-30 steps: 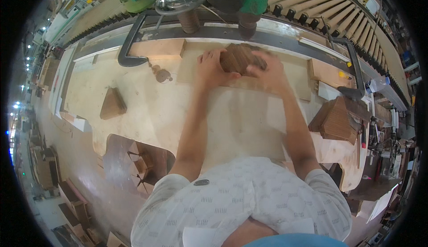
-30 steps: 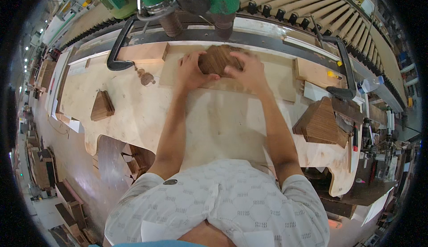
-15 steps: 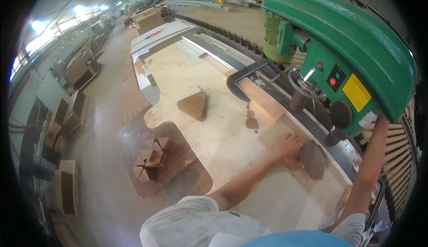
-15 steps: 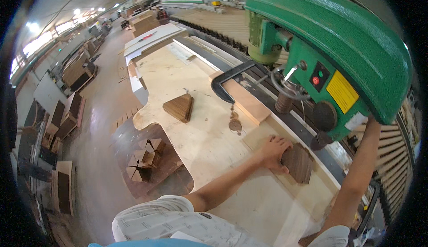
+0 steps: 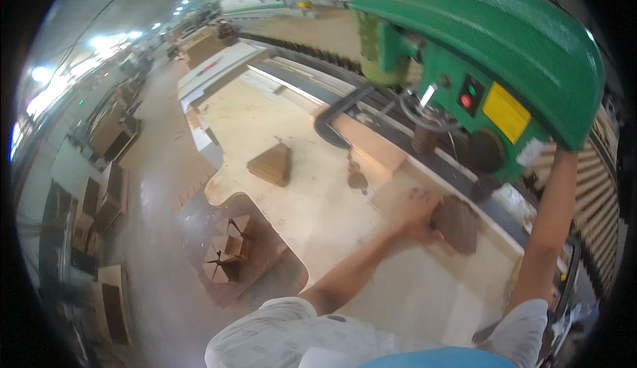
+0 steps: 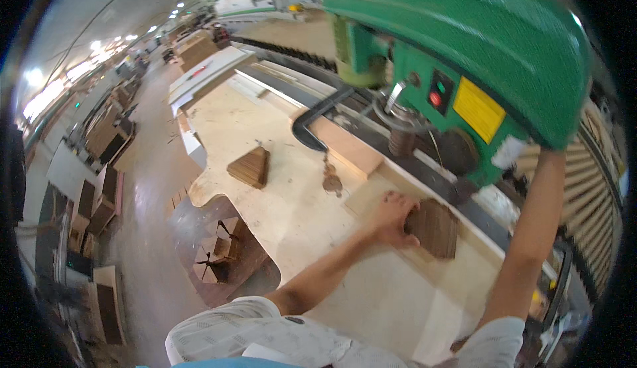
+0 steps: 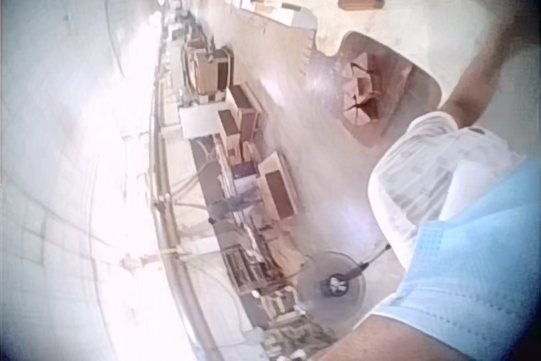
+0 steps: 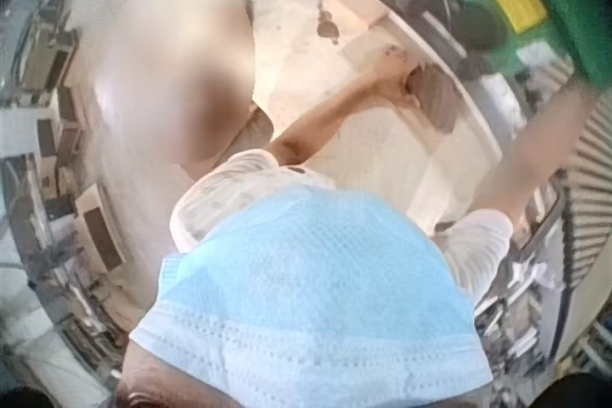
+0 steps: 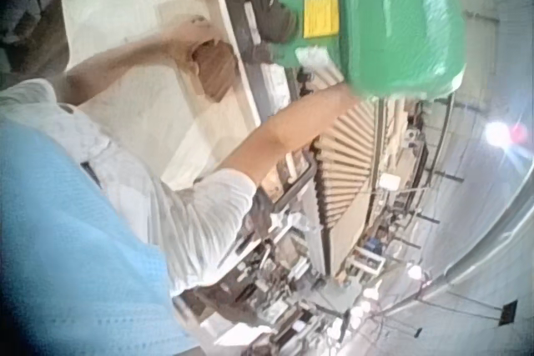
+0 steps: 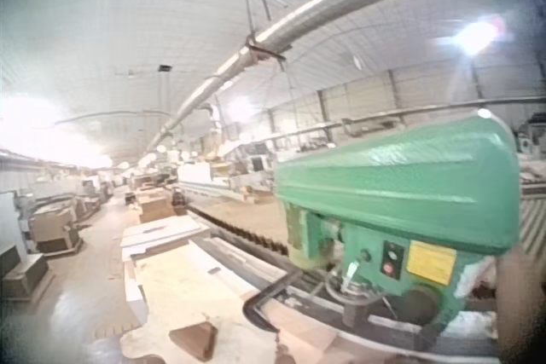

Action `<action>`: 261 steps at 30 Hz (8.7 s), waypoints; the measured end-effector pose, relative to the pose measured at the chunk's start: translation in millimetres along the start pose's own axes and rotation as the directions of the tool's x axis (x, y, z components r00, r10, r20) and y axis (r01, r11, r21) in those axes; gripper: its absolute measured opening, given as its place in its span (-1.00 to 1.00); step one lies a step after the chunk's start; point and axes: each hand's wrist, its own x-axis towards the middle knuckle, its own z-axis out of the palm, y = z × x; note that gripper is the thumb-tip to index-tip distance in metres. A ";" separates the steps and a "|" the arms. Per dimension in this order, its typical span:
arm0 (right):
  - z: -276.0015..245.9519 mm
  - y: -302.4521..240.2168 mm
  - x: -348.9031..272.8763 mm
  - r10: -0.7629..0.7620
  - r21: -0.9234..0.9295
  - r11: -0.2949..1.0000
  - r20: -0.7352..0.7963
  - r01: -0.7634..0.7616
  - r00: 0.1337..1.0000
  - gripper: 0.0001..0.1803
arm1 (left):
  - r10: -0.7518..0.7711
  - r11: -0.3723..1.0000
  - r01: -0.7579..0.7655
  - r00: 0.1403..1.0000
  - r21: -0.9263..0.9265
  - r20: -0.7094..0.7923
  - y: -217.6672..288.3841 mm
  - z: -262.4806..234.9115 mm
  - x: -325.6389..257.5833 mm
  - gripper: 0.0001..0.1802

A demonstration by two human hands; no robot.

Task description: The person drills holes into triangular wooden blocks using a drill press. They place each block into a jig, operate the machine lever to drill, and then stack the finished pieces on a nearby table.

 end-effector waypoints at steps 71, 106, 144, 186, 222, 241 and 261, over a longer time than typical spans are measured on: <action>100.2 93.8 -249.8 0.581 0.238 0.654 0.450 -0.718 0.678 -0.66 | 0.053 0.998 -0.052 0.998 0.048 -0.019 -13.6 6.4 10.8 -0.08; 34.9 -114.4 -115.3 -0.313 0.926 0.168 0.376 -0.339 0.872 -0.42 | 0.130 0.989 -0.134 0.989 -0.066 -0.065 -23.3 10.9 15.9 -0.38; -14.6 -114.1 -516.9 0.227 -0.642 0.720 0.578 0.265 0.783 -0.04 | -0.466 0.441 0.323 0.880 -0.837 0.095 -36.3 -0.2 18.0 -0.40; -142.2 -162.1 -498.1 0.461 0.720 0.552 0.158 -0.422 0.873 -0.61 | 0.467 0.630 -0.353 0.884 -0.692 -0.026 140.4 -59.2 13.2 -0.27; -129.4 -214.8 -512.4 0.349 0.636 0.743 -0.104 -0.207 0.931 -0.65 | 0.209 0.557 -0.265 0.962 -0.787 -0.176 182.7 -88.4 -20.0 -0.63; -129.6 -218.4 -510.1 0.357 0.700 0.673 -0.026 -0.238 0.934 -0.67 | 0.067 0.613 -0.149 0.988 -0.776 -0.137 183.7 -80.1 -17.3 -0.77; -138.9 -162.7 -541.1 0.340 0.333 0.817 0.382 -0.471 0.859 -0.46 | -0.014 0.589 0.098 0.994 -0.802 0.111 141.0 -104.2 -19.3 -0.82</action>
